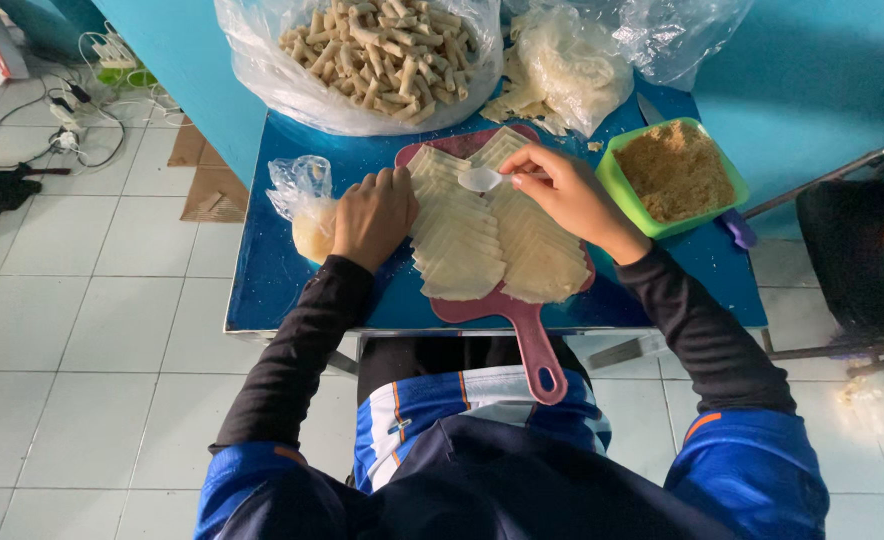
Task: The person places thin dough wrappers on a pink board, folds and pleats them by hand into layered shapes, and arranges the folded pieces in rows on the board. They occasionally use a spoon to scoop brown filling from a green container and handle dough from a plastic bag.
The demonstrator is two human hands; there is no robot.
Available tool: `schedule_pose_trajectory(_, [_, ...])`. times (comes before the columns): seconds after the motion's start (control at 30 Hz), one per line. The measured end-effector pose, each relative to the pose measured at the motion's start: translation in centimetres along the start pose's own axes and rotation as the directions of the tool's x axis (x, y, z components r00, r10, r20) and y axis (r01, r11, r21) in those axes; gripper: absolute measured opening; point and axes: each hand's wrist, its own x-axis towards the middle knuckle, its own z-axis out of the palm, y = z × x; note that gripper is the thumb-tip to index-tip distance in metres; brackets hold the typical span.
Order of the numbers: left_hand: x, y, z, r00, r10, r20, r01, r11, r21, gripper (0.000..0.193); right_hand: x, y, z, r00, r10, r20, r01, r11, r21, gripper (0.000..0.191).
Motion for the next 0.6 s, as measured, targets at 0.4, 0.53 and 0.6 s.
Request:
schedule_pose_trajectory(0.4, [1.0,0.3,-0.3,1.000,0.009,0.004,-0.009,0.999,-0.040,0.018,0.9,-0.3,0.5,1.000,-0.011,0.000,0.011,0.999,-0.036,0.014])
schedule_pose_trajectory(0.53, [1.4,0.7,-1.2,1.000,-0.023,-0.006,0.023,0.995,-0.093,0.015,1.1,0.1,0.4,1.000,-0.020,-0.013,0.020,1.000,-0.004,0.014])
schedule_pose_trajectory(0.6, [1.8,0.5,-1.6,1.000,0.002,-0.019,-0.004,0.995,-0.100,0.011,1.3,0.3,0.4,0.999,-0.024,-0.022,0.024,1.000,0.012,0.014])
